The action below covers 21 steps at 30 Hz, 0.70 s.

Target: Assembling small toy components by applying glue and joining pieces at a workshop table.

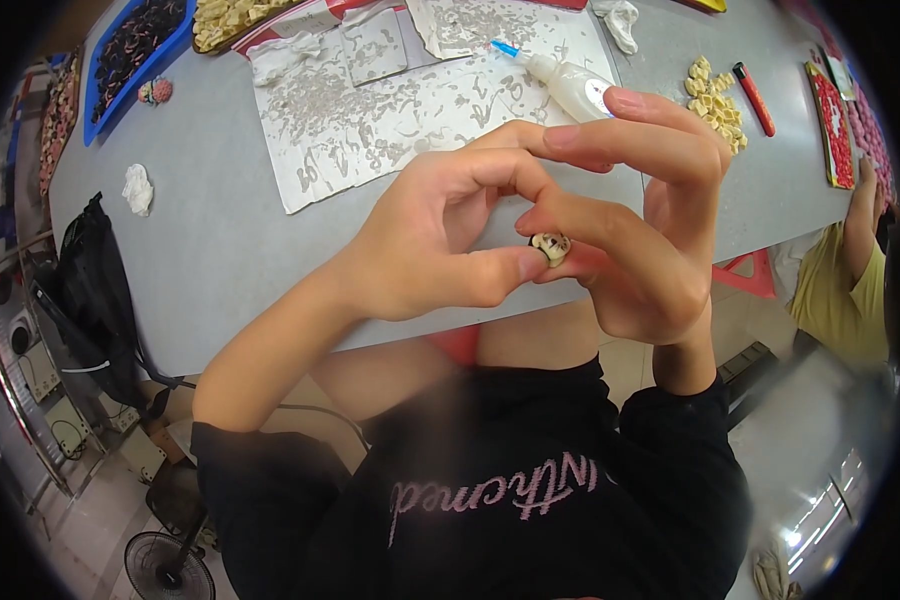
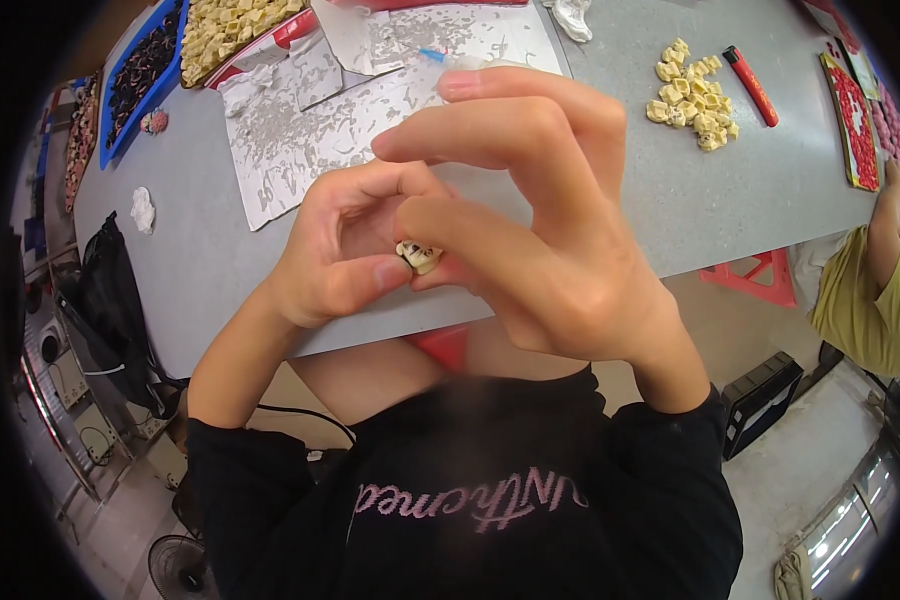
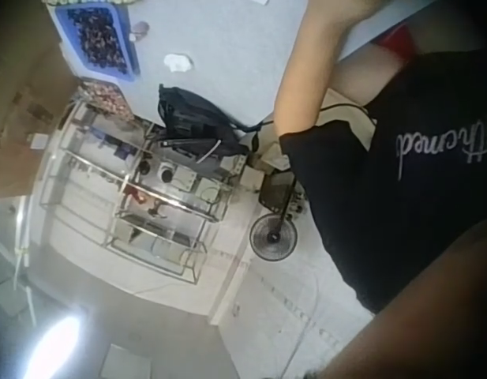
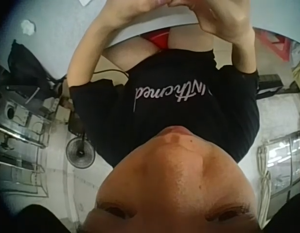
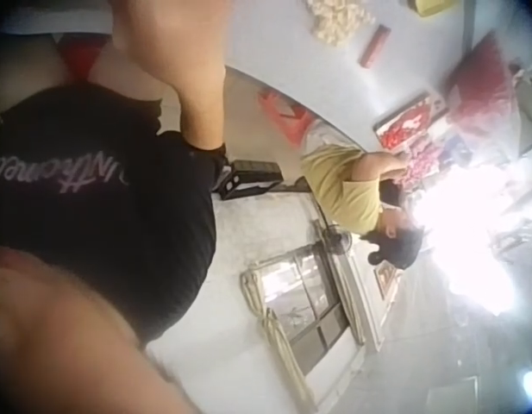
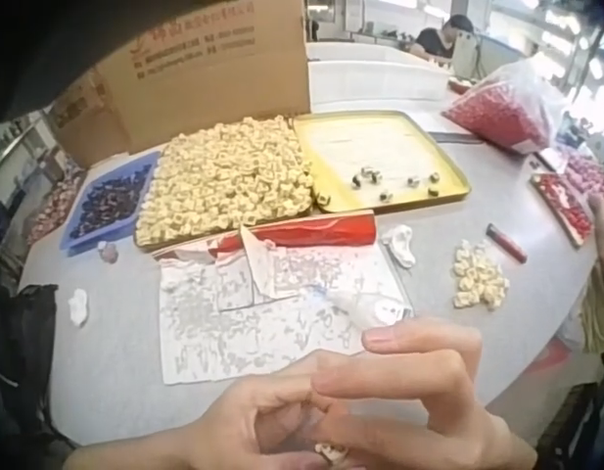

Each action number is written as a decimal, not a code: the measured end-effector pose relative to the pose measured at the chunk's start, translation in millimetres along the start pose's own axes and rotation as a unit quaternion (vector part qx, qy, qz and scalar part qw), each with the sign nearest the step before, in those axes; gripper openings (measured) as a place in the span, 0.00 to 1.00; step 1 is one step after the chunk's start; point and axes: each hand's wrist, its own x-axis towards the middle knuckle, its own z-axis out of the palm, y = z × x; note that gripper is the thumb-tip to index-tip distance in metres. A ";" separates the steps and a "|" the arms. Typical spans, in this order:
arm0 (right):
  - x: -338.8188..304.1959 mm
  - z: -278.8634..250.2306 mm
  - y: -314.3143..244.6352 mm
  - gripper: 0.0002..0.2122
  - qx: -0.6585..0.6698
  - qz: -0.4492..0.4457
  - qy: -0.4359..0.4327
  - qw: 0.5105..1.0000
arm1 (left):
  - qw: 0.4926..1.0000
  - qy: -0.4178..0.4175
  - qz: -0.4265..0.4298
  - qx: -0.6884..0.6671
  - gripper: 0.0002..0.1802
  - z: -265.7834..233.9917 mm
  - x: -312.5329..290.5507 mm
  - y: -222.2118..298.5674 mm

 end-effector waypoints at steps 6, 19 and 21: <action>-2.0 7.7 0.3 0.10 -0.012 -0.015 0.043 0.999 | 1.000 0.007 0.024 0.015 0.15 -0.6 -1.6 -1.4; -16.1 -9.8 2.0 0.20 0.095 0.072 -0.031 0.992 | 0.882 0.037 0.256 0.393 0.16 -4.4 7.2 0.9; -28.0 -5.6 4.4 0.24 0.199 0.151 0.028 0.968 | 0.828 0.047 0.292 0.476 0.16 -2.5 5.7 6.3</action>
